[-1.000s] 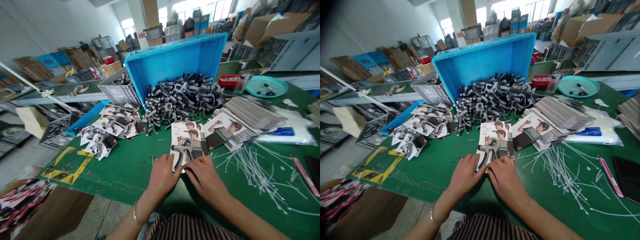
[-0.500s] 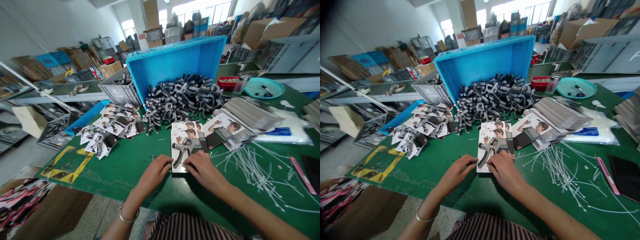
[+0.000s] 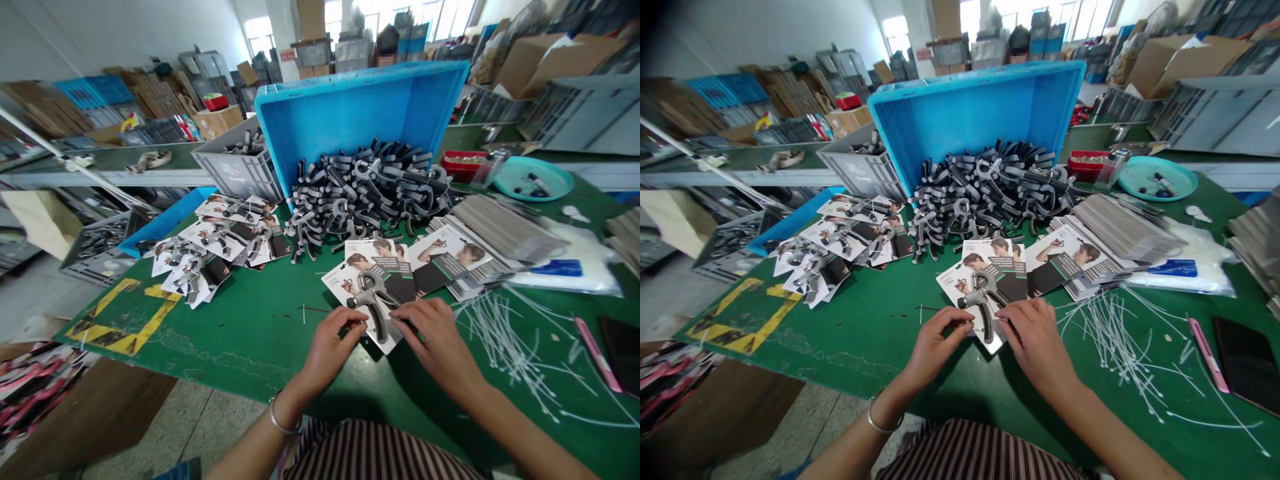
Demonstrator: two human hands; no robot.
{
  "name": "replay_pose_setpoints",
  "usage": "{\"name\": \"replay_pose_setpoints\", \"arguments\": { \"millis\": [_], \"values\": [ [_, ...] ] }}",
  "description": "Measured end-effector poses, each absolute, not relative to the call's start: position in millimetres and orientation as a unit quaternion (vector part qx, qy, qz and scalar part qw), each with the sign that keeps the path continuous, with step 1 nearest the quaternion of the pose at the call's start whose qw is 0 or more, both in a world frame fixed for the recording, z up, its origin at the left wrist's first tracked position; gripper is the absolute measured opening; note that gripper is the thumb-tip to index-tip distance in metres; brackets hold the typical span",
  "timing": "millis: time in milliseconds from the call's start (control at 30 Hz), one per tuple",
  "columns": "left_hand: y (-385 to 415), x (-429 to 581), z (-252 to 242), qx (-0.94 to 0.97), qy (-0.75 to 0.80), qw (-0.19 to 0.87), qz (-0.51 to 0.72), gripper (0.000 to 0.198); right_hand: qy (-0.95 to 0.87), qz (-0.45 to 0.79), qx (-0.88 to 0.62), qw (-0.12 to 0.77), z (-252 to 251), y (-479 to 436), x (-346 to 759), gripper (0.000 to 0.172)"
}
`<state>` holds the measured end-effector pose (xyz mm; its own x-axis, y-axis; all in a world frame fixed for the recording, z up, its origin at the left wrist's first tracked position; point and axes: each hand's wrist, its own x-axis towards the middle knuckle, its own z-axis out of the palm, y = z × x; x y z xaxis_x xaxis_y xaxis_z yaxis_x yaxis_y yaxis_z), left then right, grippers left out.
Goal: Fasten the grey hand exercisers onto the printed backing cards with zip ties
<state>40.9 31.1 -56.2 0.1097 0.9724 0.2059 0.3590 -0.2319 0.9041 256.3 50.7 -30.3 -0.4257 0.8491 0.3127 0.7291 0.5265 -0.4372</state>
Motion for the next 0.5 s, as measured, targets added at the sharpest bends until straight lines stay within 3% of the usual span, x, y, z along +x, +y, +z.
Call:
{"name": "replay_pose_setpoints", "arguments": {
  "millis": [100, 233, 400, 500],
  "values": [
    [30, 45, -54, 0.669, 0.495, 0.352, 0.428, 0.01, -0.859, 0.089, -0.457, 0.215, -31, 52, 272, 0.023],
    [41, 49, -57, 0.663, 0.5, 0.373, 0.414, 0.013, -0.899, 0.079, -0.406, 0.14, -27, 56, 272, 0.016],
    [59, 45, -58, 0.611, 0.502, 0.437, 0.428, 0.017, -0.878, 0.205, -0.382, 0.204, -20, 61, 258, 0.012],
    [56, 45, -54, 0.606, 0.511, 0.423, 0.439, 0.014, -0.86, 0.232, -0.385, 0.24, -25, 63, 251, 0.009]
  ]
}}
